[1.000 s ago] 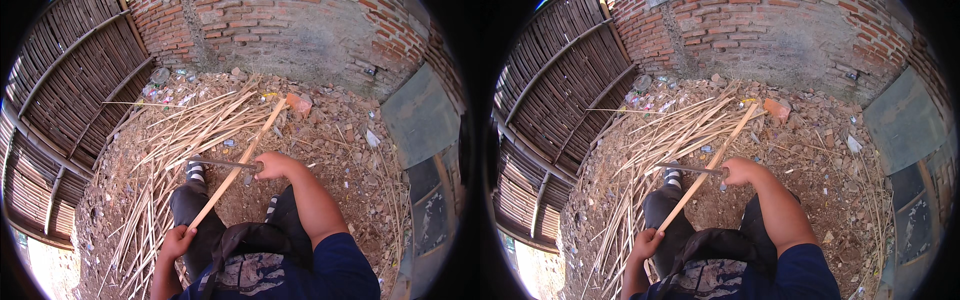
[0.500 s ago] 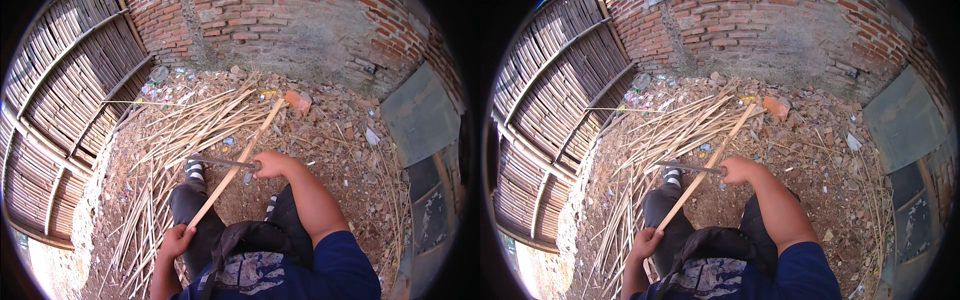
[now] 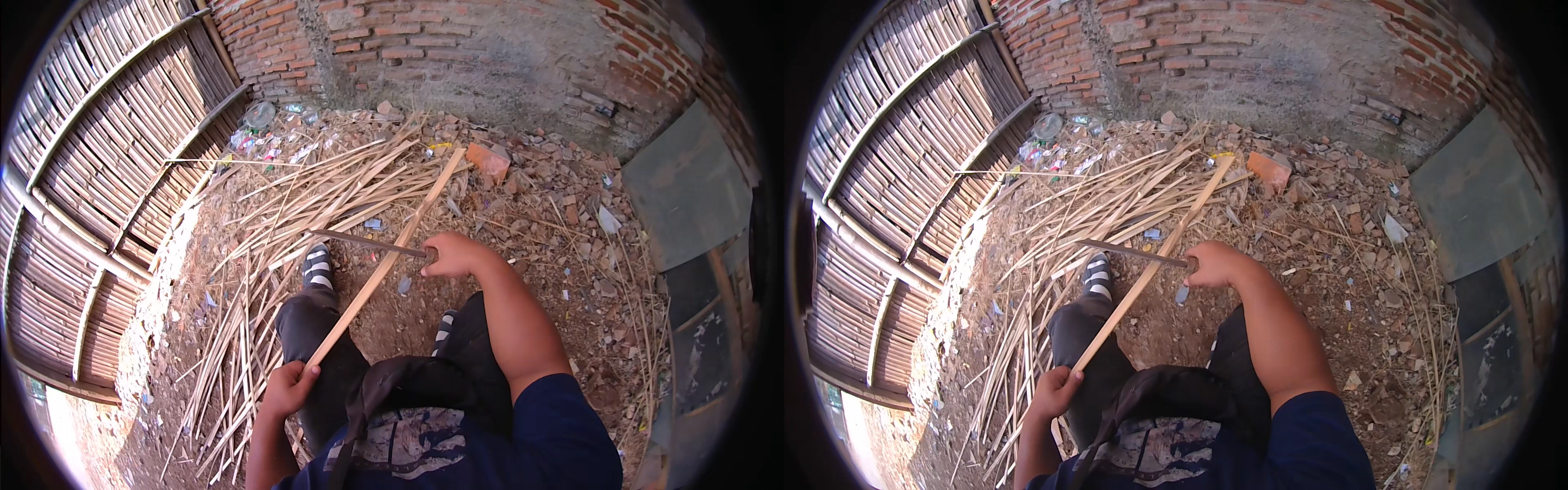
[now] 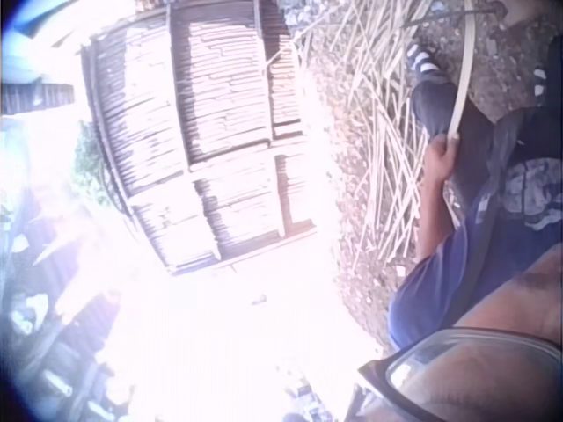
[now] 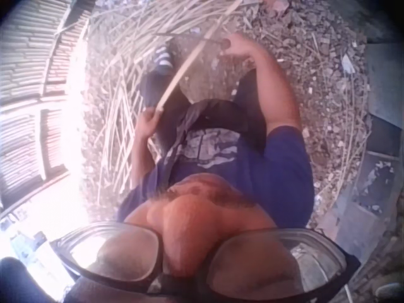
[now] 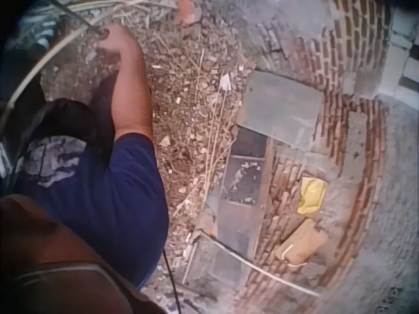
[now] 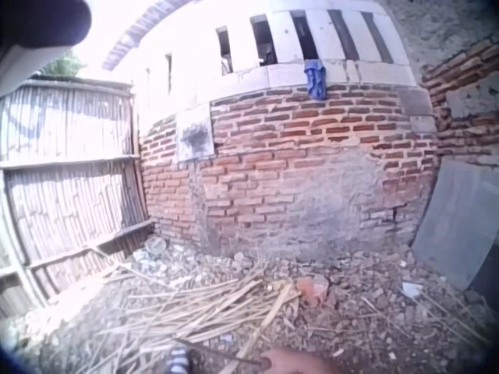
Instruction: The person shaves a long strip of bamboo with a knife, repeatedly passing the blade along the length of the wood while holding it by hand on the ground.
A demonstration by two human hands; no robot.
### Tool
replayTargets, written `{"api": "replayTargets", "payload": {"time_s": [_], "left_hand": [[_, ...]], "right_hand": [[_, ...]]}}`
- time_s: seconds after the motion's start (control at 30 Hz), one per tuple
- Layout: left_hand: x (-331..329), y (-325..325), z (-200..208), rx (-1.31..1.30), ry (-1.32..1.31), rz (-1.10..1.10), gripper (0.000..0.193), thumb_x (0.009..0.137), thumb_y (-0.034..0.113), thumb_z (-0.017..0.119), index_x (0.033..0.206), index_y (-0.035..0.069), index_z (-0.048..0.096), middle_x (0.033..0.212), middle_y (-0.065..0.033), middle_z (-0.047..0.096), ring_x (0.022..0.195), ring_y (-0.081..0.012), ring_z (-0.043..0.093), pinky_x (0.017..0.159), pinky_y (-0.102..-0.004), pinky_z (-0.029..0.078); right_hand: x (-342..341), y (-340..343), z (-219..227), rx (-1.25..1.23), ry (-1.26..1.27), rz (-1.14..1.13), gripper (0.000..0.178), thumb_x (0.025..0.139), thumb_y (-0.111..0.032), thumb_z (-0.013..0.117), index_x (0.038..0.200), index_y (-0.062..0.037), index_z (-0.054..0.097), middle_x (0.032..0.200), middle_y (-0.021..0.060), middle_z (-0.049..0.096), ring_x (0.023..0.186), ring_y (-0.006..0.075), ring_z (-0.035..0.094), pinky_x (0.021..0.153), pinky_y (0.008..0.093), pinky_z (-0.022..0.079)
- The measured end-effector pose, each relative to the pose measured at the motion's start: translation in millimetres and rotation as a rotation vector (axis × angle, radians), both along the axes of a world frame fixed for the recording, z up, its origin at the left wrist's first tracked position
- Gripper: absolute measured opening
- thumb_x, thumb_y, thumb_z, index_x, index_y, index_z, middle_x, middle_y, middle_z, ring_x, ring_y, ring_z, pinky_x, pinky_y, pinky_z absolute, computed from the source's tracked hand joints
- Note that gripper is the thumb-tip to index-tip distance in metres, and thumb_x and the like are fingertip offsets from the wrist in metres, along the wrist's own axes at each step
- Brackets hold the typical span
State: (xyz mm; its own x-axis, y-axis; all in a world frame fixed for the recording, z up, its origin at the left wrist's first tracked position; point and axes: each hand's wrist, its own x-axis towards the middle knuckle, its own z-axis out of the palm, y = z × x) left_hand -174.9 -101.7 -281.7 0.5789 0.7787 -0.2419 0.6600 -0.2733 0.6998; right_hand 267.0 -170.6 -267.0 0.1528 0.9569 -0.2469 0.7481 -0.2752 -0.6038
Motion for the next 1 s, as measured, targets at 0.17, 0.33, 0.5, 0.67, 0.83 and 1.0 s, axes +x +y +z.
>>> {"api": "replayTargets", "payload": {"time_s": [0.17, 0.33, 0.5, 0.67, 0.83, 1.0], "left_hand": [[3, 0, 5, -0.015, 0.042, -0.005, 0.048, 0.096, 0.037, 0.067, 0.068, 0.0, 0.056, 0.058, -0.0031, 0.048, 0.06, -0.0098, 0.043, 0.053, -0.0353, 0.037], [0, 1, 3, 0.009, 0.06, -0.016, 0.048, 0.097, 0.037, 0.067, 0.069, 0.0, 0.056, 0.058, -0.0032, 0.048, 0.06, -0.0096, 0.044, 0.053, -0.0351, 0.038], [1, -1, 1, 0.012, 0.017, 0.005, 0.048, 0.095, 0.039, 0.068, 0.07, -0.001, 0.057, 0.055, -0.0051, 0.048, 0.057, -0.0114, 0.043, 0.052, -0.036, 0.038], [2, 1, 2, -0.014, 0.024, -0.003, 0.048, 0.095, 0.039, 0.068, 0.07, -0.001, 0.057, 0.055, -0.0057, 0.049, 0.056, -0.0118, 0.044, 0.052, -0.036, 0.039], [-2, 2, -1, 0.021, 0.053, -0.018, 0.048, 0.095, 0.04, 0.068, 0.07, -0.001, 0.058, 0.055, -0.0085, 0.05, 0.056, -0.0144, 0.045, 0.053, -0.037, 0.04], [1, 0, 3, 0.035, 0.052, -0.022, 0.049, 0.095, 0.04, 0.068, 0.071, -0.001, 0.058, 0.056, -0.0095, 0.05, 0.056, -0.0154, 0.046, 0.053, -0.0375, 0.04]], "right_hand": [[-18, 4, -8, 0.037, -0.079, 0.109, 0.049, 0.074, -0.037, 0.078, 0.109, -0.004, 0.07, 0.095, 0.0193, 0.07, 0.092, 0.0368, 0.067, 0.082, 0.0451, 0.052], [-25, 6, -4, 0.006, -0.034, 0.128, 0.048, 0.073, -0.036, 0.079, 0.108, -0.004, 0.07, 0.094, 0.0184, 0.07, 0.091, 0.0357, 0.068, 0.081, 0.0445, 0.052], [0, 4, -5, -0.022, 0.073, -0.071, 0.048, 0.074, -0.038, 0.08, 0.107, -0.004, 0.07, 0.093, 0.0184, 0.069, 0.09, 0.0344, 0.068, 0.078, 0.0435, 0.051], [-3, 3, -2, -0.01, -0.06, -0.019, 0.049, 0.075, -0.037, 0.08, 0.109, -0.0032, 0.07, 0.094, 0.019, 0.069, 0.092, 0.0348, 0.068, 0.081, 0.0444, 0.052], [-31, 7, 2, -0.042, -0.13, 0.155, 0.055, 0.076, -0.037, 0.079, 0.119, -0.0039, 0.069, 0.1, 0.0199, 0.07, 0.098, 0.0358, 0.068, 0.085, 0.0438, 0.053], [-34, 8, 2, -0.107, -0.051, 0.155, 0.06, 0.075, -0.038, 0.08, 0.124, -0.0059, 0.067, 0.103, 0.0175, 0.071, 0.099, 0.0341, 0.068, 0.086, 0.0434, 0.054]]}}
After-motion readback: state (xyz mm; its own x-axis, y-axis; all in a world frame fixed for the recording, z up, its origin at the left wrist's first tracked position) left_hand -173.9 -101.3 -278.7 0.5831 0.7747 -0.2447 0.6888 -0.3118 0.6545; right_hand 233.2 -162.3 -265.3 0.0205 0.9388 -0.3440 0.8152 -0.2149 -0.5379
